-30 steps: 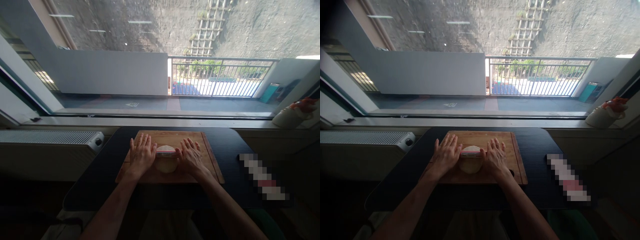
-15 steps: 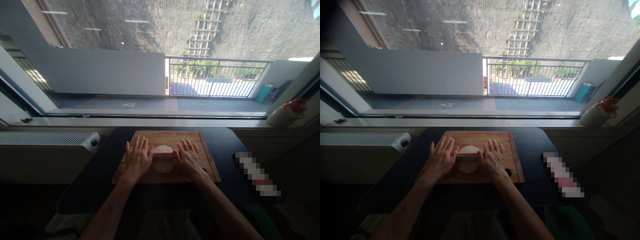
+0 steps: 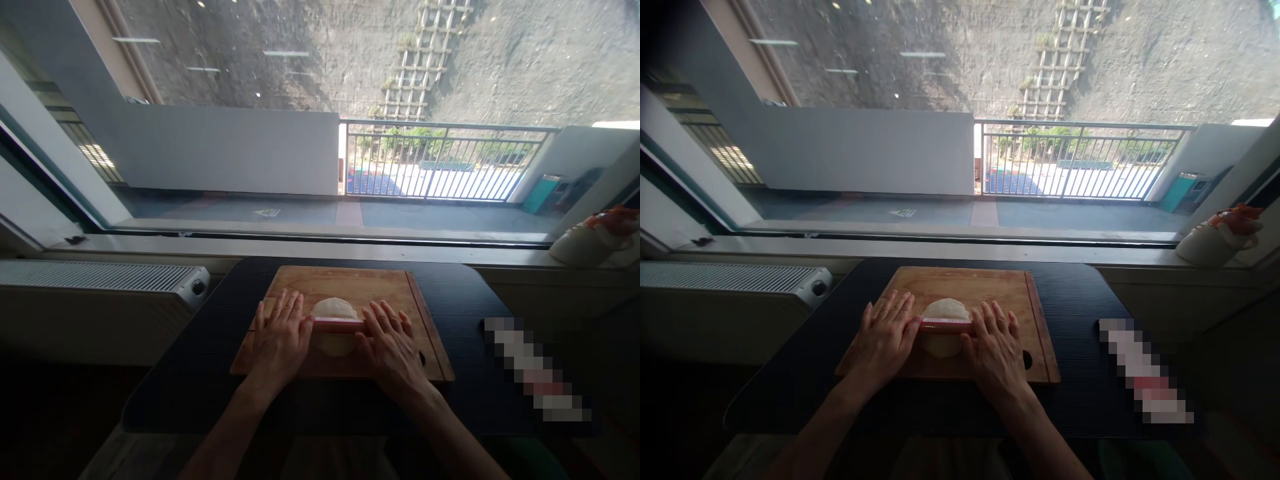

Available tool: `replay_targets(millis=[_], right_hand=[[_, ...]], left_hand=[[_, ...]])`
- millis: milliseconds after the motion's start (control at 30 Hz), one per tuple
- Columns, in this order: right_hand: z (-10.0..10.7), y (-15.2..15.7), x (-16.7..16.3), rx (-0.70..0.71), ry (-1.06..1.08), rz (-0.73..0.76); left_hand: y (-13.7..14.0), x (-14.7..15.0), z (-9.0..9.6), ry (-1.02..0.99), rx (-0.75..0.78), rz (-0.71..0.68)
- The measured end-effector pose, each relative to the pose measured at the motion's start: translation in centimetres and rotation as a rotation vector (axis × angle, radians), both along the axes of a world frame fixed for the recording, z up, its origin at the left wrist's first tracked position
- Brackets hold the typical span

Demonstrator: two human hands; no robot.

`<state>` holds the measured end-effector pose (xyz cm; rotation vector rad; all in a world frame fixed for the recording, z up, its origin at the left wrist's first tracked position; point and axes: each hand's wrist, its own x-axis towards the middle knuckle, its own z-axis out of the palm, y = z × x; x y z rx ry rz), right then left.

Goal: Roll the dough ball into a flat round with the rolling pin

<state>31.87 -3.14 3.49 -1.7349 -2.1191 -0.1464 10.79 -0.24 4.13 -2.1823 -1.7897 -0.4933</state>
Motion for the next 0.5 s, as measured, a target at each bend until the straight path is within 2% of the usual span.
replay_targets(millis=[67,233,400,500], right_hand=[[-0.1,0.0,0.0,0.01,-0.009,-0.004],[0.5,2.6,-0.3,-0.025,0.011,-0.102],[0.0,0.0,0.0,0.006,-0.006,0.007],[0.0,0.2,0.0,0.014,-0.01,-0.001]], left_hand=[[0.0,0.0,-0.1,-0.002,0.006,0.003],[2.2,0.6,0.4,-0.019,0.021,0.052],[0.2,0.0,0.0,-0.017,-0.006,0.002],[0.1,0.0,0.0,-0.017,-0.002,0.006]])
